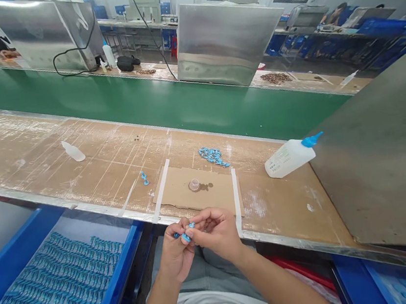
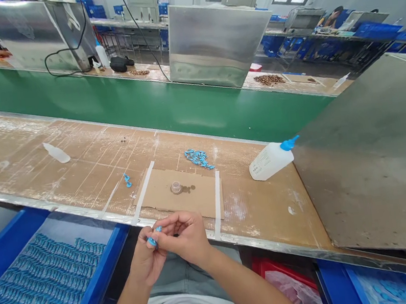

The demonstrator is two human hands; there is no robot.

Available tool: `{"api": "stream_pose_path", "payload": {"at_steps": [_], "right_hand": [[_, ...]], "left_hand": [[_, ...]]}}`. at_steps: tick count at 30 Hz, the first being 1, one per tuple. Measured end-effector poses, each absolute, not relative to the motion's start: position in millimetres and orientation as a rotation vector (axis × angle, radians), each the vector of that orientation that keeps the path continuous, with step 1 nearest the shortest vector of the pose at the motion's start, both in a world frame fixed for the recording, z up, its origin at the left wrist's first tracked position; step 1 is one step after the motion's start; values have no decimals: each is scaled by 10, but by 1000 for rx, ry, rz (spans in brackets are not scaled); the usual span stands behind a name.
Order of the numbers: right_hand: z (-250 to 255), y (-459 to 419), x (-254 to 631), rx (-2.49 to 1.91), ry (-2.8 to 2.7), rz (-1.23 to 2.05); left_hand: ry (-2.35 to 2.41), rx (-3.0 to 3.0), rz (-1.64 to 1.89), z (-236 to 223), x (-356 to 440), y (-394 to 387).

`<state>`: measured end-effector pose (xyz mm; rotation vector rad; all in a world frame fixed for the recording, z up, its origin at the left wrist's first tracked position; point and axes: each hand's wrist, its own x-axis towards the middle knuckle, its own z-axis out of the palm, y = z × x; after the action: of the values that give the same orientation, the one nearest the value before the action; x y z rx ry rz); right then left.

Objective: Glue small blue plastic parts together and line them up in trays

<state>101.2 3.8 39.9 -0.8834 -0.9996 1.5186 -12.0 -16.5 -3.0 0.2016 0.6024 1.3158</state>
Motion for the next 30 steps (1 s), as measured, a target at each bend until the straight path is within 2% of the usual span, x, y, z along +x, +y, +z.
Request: {"api": "stream_pose_path", "payload": {"at_steps": [18, 25, 30], "right_hand": [[443, 114, 1048, -913, -961, 1641], [393, 118, 1044, -904, -1005, 1352], [304, 73, 1035, -992, -1103, 1005]], "left_hand": [[629, 214, 1326, 64, -103, -146], [757, 349, 1410, 174, -61, -82], [944, 523, 1464, 240, -38, -179]]}}
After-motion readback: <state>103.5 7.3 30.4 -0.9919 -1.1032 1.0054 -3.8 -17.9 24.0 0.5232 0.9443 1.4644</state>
